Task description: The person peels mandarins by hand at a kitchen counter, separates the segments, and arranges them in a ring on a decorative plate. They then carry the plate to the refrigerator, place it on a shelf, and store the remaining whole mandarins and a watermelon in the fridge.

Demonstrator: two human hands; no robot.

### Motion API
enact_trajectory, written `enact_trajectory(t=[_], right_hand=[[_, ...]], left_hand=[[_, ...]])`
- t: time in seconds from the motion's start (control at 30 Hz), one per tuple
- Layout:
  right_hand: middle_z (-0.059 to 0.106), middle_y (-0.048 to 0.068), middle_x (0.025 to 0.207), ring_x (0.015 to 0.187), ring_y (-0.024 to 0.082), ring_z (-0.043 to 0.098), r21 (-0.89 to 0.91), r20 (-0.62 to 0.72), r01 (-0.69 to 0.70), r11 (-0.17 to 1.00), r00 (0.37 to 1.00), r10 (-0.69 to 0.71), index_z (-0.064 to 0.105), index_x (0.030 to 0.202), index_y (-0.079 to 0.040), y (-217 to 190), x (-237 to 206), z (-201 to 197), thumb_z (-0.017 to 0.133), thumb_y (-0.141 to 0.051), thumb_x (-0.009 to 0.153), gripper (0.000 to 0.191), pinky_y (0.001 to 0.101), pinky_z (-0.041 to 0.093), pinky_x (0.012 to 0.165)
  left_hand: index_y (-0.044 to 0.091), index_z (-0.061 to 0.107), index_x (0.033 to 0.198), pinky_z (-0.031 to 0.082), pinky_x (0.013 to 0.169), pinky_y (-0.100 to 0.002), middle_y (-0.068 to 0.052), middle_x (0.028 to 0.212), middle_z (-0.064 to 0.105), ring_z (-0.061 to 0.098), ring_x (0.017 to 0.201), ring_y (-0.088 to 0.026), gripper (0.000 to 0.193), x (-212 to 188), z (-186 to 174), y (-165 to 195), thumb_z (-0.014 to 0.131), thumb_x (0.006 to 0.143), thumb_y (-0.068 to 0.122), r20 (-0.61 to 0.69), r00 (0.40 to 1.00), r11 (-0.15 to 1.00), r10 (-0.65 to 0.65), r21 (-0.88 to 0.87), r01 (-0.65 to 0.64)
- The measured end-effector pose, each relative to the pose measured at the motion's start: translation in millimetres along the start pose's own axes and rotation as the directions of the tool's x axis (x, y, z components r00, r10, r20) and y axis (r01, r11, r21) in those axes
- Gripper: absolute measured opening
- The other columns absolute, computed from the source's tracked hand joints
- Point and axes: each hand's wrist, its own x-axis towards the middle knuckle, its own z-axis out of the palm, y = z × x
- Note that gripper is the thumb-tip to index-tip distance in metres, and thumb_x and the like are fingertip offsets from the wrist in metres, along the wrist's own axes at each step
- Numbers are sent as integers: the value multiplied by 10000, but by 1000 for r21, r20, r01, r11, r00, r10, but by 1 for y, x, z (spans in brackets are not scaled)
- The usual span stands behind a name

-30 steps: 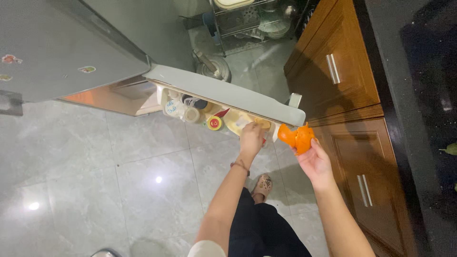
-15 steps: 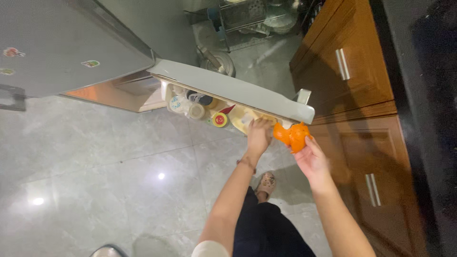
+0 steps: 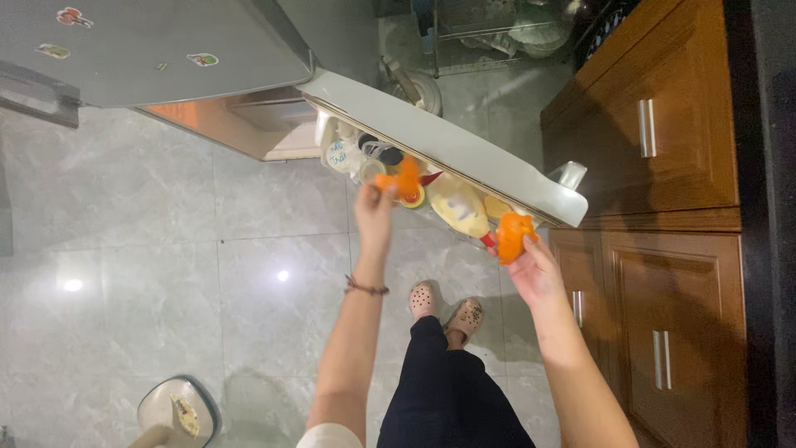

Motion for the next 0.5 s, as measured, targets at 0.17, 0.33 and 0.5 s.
enact_trajectory(t=[0.17,0.33,0.5], right_hand=[[629,148,1328,1233,332,618,-5,-146,6,1000,989,-7,492,1435,-35,3,-17,-12,543,-220,1033,446,527,495,1037],[604,147,1368,1260,334,598,-10,-150,4,1000,989,-6,484,1456,-22,8,-29,-19,537,-214,1042,459,523,486,1044],[592,140,1386,1251,337,596,15,-181,0,1000,983,3,464,1458,-39,10,-35,-25,530,-223,1024,476,530,487,1015]], left_hand=[[-37,680,1083,522,696,-275,-107,941,748,668,810,-140,164,54,10,-15,713,955,60,49,997,981,-59,190,49],[-28,673,1142,558,736,-266,-90,1009,746,699,866,-126,225,66,37,-31,691,926,34,160,972,982,-173,109,157],[-53,684,1142,550,793,-302,-121,1031,765,704,913,-166,282,63,48,-39,723,890,68,349,928,982,-133,172,76]])
